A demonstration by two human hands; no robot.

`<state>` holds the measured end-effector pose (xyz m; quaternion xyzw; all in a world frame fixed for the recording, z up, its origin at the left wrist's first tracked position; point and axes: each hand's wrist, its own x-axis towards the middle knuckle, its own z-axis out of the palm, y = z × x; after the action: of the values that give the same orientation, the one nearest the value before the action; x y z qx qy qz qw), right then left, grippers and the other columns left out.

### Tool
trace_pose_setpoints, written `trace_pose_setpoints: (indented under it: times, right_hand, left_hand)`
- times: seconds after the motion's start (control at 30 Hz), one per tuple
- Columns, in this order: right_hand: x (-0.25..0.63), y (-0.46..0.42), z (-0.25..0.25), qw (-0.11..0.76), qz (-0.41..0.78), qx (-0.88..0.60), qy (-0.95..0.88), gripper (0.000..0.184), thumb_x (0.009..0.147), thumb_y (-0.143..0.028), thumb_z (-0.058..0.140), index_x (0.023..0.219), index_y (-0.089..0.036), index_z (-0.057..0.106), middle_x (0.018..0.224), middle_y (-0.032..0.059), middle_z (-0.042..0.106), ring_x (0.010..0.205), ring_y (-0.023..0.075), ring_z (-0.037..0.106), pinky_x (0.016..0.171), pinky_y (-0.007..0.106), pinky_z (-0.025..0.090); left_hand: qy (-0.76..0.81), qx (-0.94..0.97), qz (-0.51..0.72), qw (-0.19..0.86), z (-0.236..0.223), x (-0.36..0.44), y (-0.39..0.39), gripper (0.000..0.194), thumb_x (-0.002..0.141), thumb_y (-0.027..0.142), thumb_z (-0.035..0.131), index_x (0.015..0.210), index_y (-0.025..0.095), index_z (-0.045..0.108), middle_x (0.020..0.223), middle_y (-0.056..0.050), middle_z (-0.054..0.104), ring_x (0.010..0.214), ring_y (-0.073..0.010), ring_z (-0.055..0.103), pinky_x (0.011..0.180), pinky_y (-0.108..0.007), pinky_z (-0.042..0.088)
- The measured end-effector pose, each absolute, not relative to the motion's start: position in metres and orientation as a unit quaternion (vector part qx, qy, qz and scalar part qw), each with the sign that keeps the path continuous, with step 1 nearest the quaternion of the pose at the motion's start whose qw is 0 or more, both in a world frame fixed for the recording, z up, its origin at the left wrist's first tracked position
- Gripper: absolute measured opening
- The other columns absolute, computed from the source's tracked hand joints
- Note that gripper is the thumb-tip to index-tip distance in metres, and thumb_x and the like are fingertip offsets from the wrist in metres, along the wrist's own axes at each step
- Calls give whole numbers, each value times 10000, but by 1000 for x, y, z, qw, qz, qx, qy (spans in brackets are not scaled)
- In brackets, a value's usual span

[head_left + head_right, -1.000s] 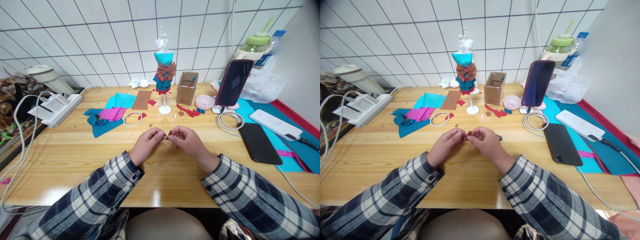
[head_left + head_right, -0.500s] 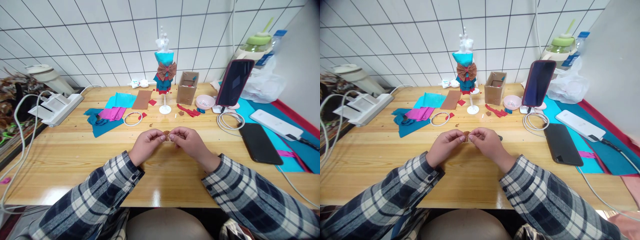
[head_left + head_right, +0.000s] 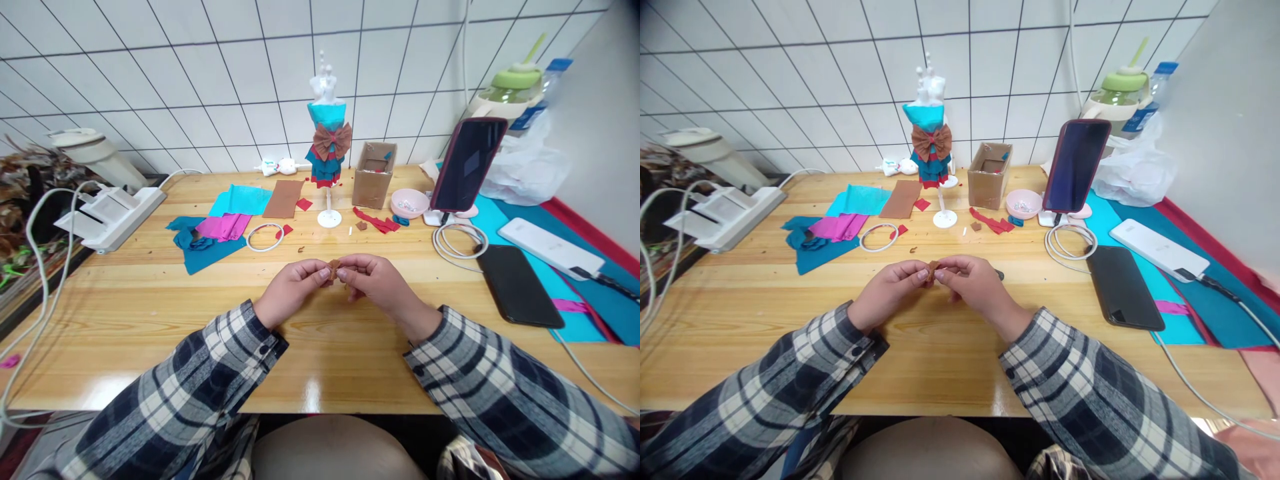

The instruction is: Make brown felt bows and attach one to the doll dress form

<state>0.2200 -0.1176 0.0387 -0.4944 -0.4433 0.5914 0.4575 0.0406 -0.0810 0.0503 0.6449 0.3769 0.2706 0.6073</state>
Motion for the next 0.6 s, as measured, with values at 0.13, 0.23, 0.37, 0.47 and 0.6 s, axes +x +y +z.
trace_pose_setpoints:
  times: [0.13,0.23,0.37,0.47,0.6]
  right_hand:
    - [219,-118,41,452,606,-485,-440,324,702,-363,716,954,-167,664,789,17,677,522,75,532,440,211,482]
    - [218,-119,44,446,613,-480,-441,313,698,-364,717,930,-165,644,773,7,665,508,66,513,430,206,489]
    - [217,-120,47,446,622,-483,-425,311,672,-375,734,858,-164,602,730,-18,617,495,54,476,425,208,508]
    - [217,-121,46,457,612,-484,-427,321,680,-397,732,849,-170,579,713,-29,583,493,55,468,417,209,507]
    - [218,-120,41,459,583,-488,-459,318,696,-422,724,833,-182,567,713,-26,566,530,81,502,421,224,513]
  left_hand:
    - [384,647,246,612,49,38,-80,320,829,455,604,859,144,675,816,-25,649,765,-137,559,763,-261,429]
    - [395,656,231,601,49,38,-80,344,817,479,605,824,141,672,787,-21,649,727,-134,554,735,-263,430]
    - [418,675,244,557,51,40,-80,360,811,494,597,835,142,667,808,-31,671,740,-151,577,737,-274,449]
    - [421,704,284,497,53,41,-82,346,823,481,582,861,148,670,860,-53,695,802,-179,612,768,-291,473]
    - [416,751,306,412,55,43,-84,260,785,416,652,849,168,695,863,-56,710,822,-189,638,795,-299,492]
